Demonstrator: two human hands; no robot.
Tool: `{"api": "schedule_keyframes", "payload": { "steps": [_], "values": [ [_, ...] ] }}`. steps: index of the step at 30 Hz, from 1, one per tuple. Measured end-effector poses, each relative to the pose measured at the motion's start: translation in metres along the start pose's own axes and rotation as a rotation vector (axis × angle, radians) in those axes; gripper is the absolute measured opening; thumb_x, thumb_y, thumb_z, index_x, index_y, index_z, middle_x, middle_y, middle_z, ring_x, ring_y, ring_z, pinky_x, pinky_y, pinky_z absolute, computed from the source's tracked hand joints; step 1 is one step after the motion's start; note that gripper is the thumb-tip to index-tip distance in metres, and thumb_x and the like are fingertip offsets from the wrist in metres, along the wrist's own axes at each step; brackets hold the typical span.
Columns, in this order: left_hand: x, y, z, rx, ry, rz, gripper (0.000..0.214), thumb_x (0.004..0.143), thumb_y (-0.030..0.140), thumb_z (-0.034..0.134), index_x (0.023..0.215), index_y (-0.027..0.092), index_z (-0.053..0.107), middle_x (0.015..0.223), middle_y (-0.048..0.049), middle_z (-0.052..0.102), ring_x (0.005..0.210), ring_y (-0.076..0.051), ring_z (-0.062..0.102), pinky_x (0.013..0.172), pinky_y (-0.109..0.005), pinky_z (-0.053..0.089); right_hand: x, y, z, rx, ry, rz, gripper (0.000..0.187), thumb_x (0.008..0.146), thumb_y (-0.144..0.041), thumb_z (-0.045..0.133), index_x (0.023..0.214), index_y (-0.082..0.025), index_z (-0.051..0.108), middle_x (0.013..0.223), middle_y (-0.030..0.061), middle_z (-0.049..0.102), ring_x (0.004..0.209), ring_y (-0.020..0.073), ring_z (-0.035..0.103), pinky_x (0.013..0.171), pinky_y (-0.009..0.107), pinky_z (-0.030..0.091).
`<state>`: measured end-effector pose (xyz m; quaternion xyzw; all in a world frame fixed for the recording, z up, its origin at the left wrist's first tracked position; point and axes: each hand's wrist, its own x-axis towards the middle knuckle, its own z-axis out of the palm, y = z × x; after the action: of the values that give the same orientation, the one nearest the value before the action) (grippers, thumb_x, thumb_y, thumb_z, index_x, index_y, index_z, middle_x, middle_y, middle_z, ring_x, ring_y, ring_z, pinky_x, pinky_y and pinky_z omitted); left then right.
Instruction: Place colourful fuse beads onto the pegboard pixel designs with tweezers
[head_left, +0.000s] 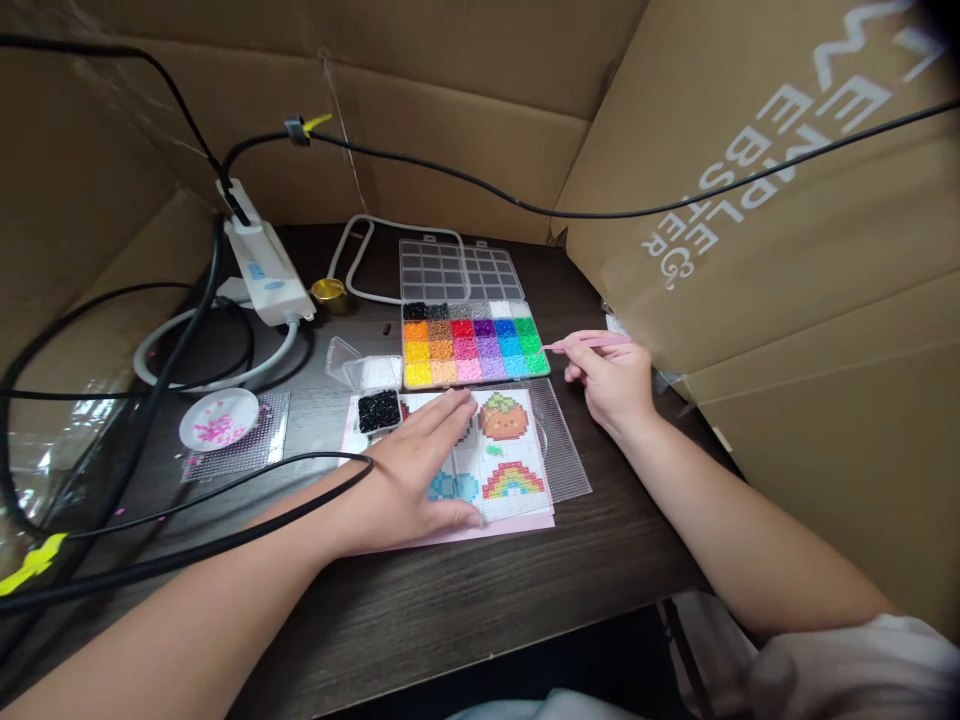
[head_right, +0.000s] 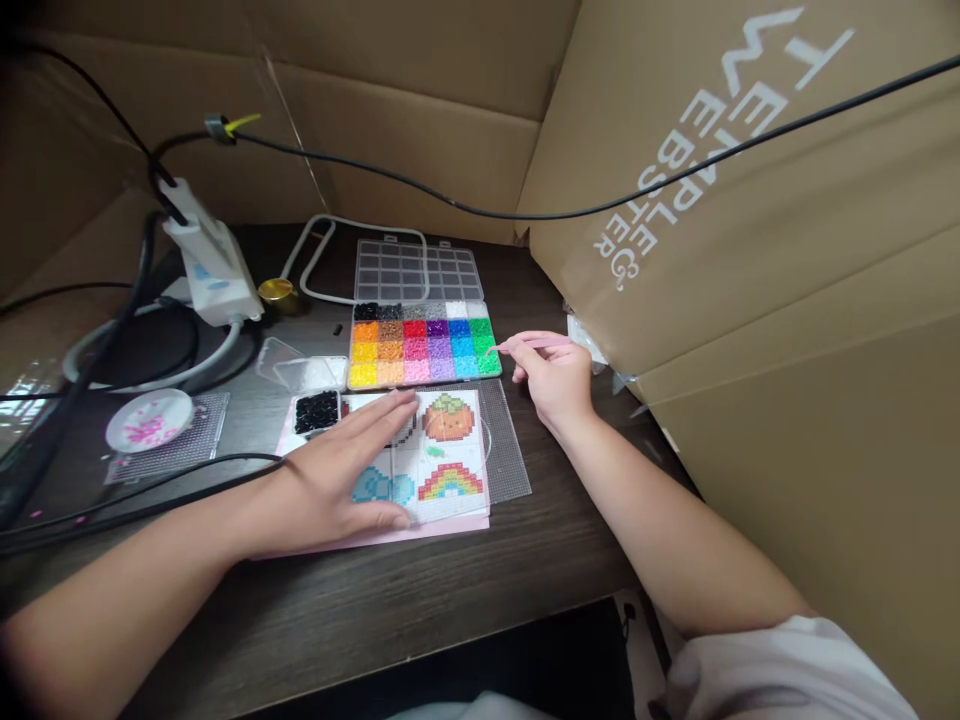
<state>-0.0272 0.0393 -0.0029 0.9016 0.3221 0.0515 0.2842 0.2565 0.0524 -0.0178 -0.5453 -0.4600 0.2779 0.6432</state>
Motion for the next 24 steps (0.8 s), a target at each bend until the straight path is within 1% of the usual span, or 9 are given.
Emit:
{"api": "schedule_keyframes", "payload": {
  "steps": [4, 8, 11, 14, 17, 19, 21, 23, 24],
  "values": [
    [0.0, 0.001, -0.002, -0.02, 0.012, -0.007, 0.104, 0.077, 0.057, 0.078, 0.158, 0.014, 0.027, 0.166, -0.0176, 0.021, 0.154, -0.034, 0.02, 0.124, -0.049, 0.025, 0.001, 0.002, 0.002, -0.145, 0.026, -0.023, 0.035, 0.078, -0.03, 0.076, 0.046, -0.019, 0.064, 0.068, 0.0072, 0.07, 0.06, 0.016, 0.067, 0.046, 0.026, 0.048],
    [0.001, 0.003, -0.004, 0.003, 0.04, -0.002, 0.094, 0.079, 0.049, 0.078, 0.154, 0.014, 0.035, 0.164, -0.0199, 0.026, 0.152, -0.035, 0.026, 0.122, -0.05, 0.031, -0.002, -0.003, 0.004, -0.152, 0.024, -0.016, 0.027, 0.08, -0.032, 0.075, 0.057, -0.018, 0.071, 0.067, 0.0058, 0.07, 0.046, 0.011, 0.058, 0.041, 0.026, 0.045],
    [-0.001, 0.0, 0.003, 0.045, 0.081, 0.04, 0.084, 0.08, 0.043, 0.078, 0.149, 0.012, 0.042, 0.16, -0.0239, 0.033, 0.149, -0.039, 0.033, 0.118, -0.053, 0.036, -0.004, -0.004, 0.004, -0.128, 0.038, -0.024, 0.021, 0.081, -0.033, 0.075, 0.067, -0.016, 0.076, 0.073, 0.0067, 0.072, 0.043, 0.0086, 0.054, 0.04, 0.026, 0.043],
    [-0.003, -0.001, 0.011, 0.063, 0.221, 0.17, 0.068, 0.085, 0.037, 0.074, 0.142, 0.01, 0.05, 0.151, -0.0267, 0.045, 0.142, -0.04, 0.044, 0.113, -0.055, 0.043, -0.005, -0.004, 0.004, -0.089, 0.049, -0.027, 0.019, 0.08, -0.033, 0.076, 0.073, -0.016, 0.078, 0.077, 0.0073, 0.074, 0.041, 0.0074, 0.053, 0.04, 0.025, 0.042],
    [0.002, 0.011, 0.003, 0.011, 0.45, 0.36, 0.048, 0.09, 0.027, 0.068, 0.134, 0.01, 0.058, 0.138, -0.025, 0.058, 0.131, -0.036, 0.056, 0.109, -0.051, 0.049, -0.007, -0.003, 0.004, -0.073, 0.04, -0.023, 0.018, 0.079, -0.032, 0.077, 0.072, -0.015, 0.078, 0.082, 0.0084, 0.075, 0.04, 0.0067, 0.053, 0.039, 0.025, 0.042],
    [0.006, 0.028, -0.011, -0.125, 0.577, 0.44, 0.041, 0.089, 0.019, 0.068, 0.129, 0.011, 0.061, 0.13, -0.0211, 0.065, 0.122, -0.031, 0.064, 0.104, -0.047, 0.053, -0.008, -0.004, 0.003, -0.088, 0.022, -0.018, 0.018, 0.08, -0.032, 0.077, 0.074, -0.015, 0.079, 0.083, 0.0084, 0.076, 0.041, 0.0069, 0.053, 0.04, 0.025, 0.043],
    [0.0, 0.047, -0.015, -0.366, 0.574, 0.441, 0.033, 0.09, 0.014, 0.066, 0.122, 0.015, 0.067, 0.121, -0.0152, 0.071, 0.115, -0.026, 0.068, 0.1, -0.04, 0.055, -0.009, -0.004, 0.003, -0.095, 0.004, -0.019, 0.018, 0.081, -0.032, 0.076, 0.077, -0.015, 0.079, 0.081, 0.0077, 0.076, 0.042, 0.0074, 0.053, 0.04, 0.025, 0.043],
    [-0.029, 0.063, 0.009, -0.739, 0.454, 0.327, 0.024, 0.095, 0.024, 0.063, 0.117, 0.018, 0.07, 0.114, -0.0119, 0.074, 0.108, -0.025, 0.071, 0.097, -0.039, 0.057, -0.011, -0.004, 0.002, -0.092, -0.003, -0.019, 0.018, 0.082, -0.033, 0.076, 0.077, -0.015, 0.079, 0.078, 0.0073, 0.075, 0.042, 0.0079, 0.052, 0.04, 0.025, 0.043],
    [-0.054, 0.07, 0.035, -0.901, 0.336, 0.248, 0.029, 0.099, 0.032, 0.057, 0.122, 0.019, 0.069, 0.116, -0.0121, 0.074, 0.108, -0.027, 0.071, 0.097, -0.041, 0.056, -0.012, -0.004, 0.001, -0.094, 0.0, -0.016, 0.019, 0.082, -0.033, 0.076, 0.077, -0.015, 0.078, 0.077, 0.0074, 0.075, 0.042, 0.0082, 0.052, 0.04, 0.025, 0.042]
  ]
}}
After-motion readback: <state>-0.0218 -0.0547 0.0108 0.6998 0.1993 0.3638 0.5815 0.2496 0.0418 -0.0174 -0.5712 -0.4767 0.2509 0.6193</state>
